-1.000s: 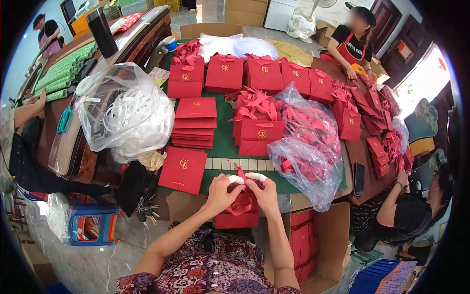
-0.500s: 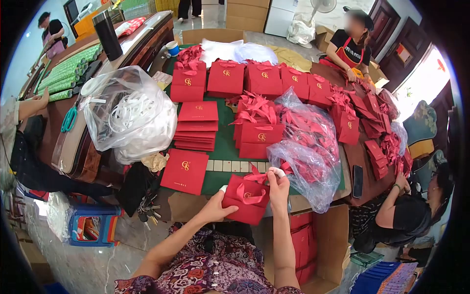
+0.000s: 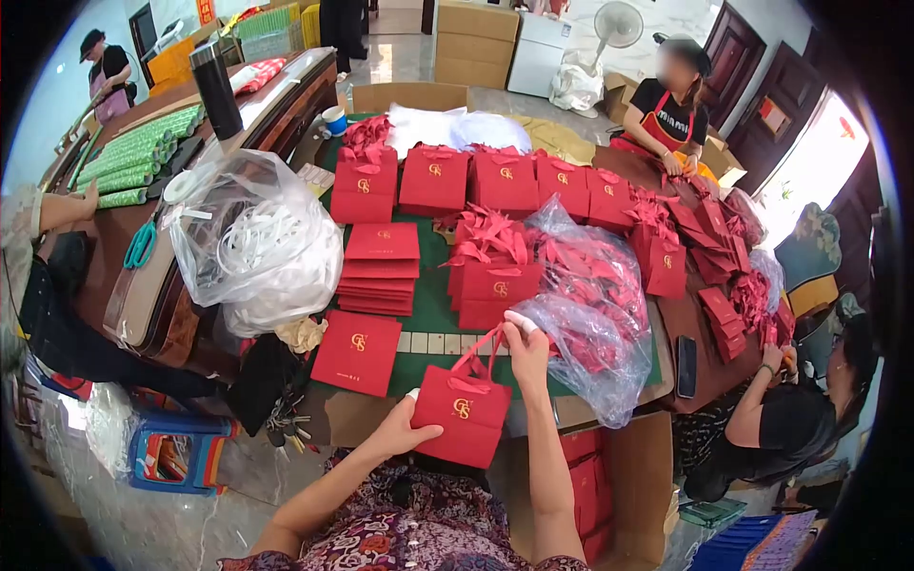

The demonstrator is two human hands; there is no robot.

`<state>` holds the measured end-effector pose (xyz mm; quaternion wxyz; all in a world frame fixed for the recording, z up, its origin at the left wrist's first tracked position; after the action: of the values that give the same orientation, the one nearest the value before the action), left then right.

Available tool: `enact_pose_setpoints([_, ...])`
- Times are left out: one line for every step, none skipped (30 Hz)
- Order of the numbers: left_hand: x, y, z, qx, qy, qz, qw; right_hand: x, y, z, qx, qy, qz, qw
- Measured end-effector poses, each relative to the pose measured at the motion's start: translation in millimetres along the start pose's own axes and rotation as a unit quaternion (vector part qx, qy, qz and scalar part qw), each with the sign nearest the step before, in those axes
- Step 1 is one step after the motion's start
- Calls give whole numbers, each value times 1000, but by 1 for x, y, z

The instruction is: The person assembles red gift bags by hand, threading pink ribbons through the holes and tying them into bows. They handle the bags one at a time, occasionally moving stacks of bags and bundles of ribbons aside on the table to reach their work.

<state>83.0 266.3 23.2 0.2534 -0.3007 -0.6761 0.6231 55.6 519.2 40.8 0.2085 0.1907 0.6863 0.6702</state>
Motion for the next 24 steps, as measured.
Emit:
enact_pose_setpoints([5, -1, 6, -36, -24, -15, 999, -2, -2, 5, -34, -5, 2, 999])
enact_pose_setpoints([9, -1, 12, -73, -47, -30, 996, -8, -6, 8, -34, -7, 6, 999])
enact_pose_setpoints([17, -9, 17, -117, -59, 1, 991, -16, -4, 14, -55, -32, 37, 997])
enact_pose_setpoints([26, -24, 24, -102, -78, -21, 991, -25, -1, 19, -76, -58, 68, 993])
enact_pose_setpoints([39, -40, 29, -122, -96, -44, 987, -33, 1, 24, -138, -77, 78, 984])
enact_pose_setpoints([52, -54, 34, -142, -113, -66, 981, -43, 3, 25, -138, -78, 79, 984])
enact_pose_setpoints([67, -60, 43, -110, -130, -100, 980, -52, 4, 24, -141, -84, 72, 984])
enact_pose_setpoints([84, -63, 51, -77, -146, -133, 977, -60, 2, 25, -143, -89, 65, 984])
enact_pose_setpoints([102, -65, 56, -77, -144, -133, 977, -61, -14, 30, -139, -94, 64, 984])
enact_pose_setpoints([120, -71, 62, -44, -169, -182, 968, -62, -10, 30, -139, -95, 65, 984])
enact_pose_setpoints([132, -74, 64, -11, -193, -230, 954, -65, -5, 29, -161, -99, 83, 979])
enact_pose_setpoints([143, -68, 63, -11, -191, -231, 954, -66, 1, 29, -182, -102, 101, 973])
enact_pose_setpoints([153, -62, 64, 11, -208, -234, 950, -61, 1, 30, -206, -115, 122, 964])
enact_pose_setpoints([163, -56, 64, 32, -226, -238, 944, -57, 0, 32, -206, -117, 124, 964])
enact_pose_setpoints([169, -42, 61, 38, -229, -234, 944, -51, 4, 34, -191, -144, 88, 967])
enact_pose_setpoints([170, -40, 54, 14, -217, -250, 944, -44, 6, 36, -176, -170, 52, 968])
enact_pose_setpoints([169, -35, 47, -3, -214, -247, 945, -37, 13, 37, -208, -190, 71, 957])
enact_pose_setpoints([166, -31, 42, -19, -212, -244, 946, -27, 16, 37, -207, -190, 73, 957])
enact_pose_setpoints([165, -20, 40, -18, -214, -246, 945, -17, 14, 37, -204, -204, 47, 956])
enact_pose_setpoints([165, -9, 39, 17, -210, -228, 951, -8, 10, 38, -199, -217, 20, 955])
enact_pose_setpoints([163, -6, 38, 54, -207, -209, 954, 3, 8, 39, -176, -215, 26, 960])
enact_pose_setpoints([160, -5, 39, 56, -211, -211, 953, 10, 5, 42, -175, -211, 29, 961])
enact_pose_setpoints([158, -2, 39, 125, -205, -179, 954, 16, -2, 45, -56, -192, 6, 980])
enact_pose_setpoints([155, -6, 38, 193, -197, -146, 950, 19, -6, 46, 63, -171, -19, 983])
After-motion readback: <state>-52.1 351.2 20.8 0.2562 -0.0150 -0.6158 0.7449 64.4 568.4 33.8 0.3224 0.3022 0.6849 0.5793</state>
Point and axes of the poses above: each hand's wrist, its own x-axis towards the middle knuckle, its own z-axis out of the back of the hand, y = z × x, the point moved 5 cm from there along x, towards the middle knuckle, and after that the axes turned 6 degrees about -z, right-handed, at the moved point
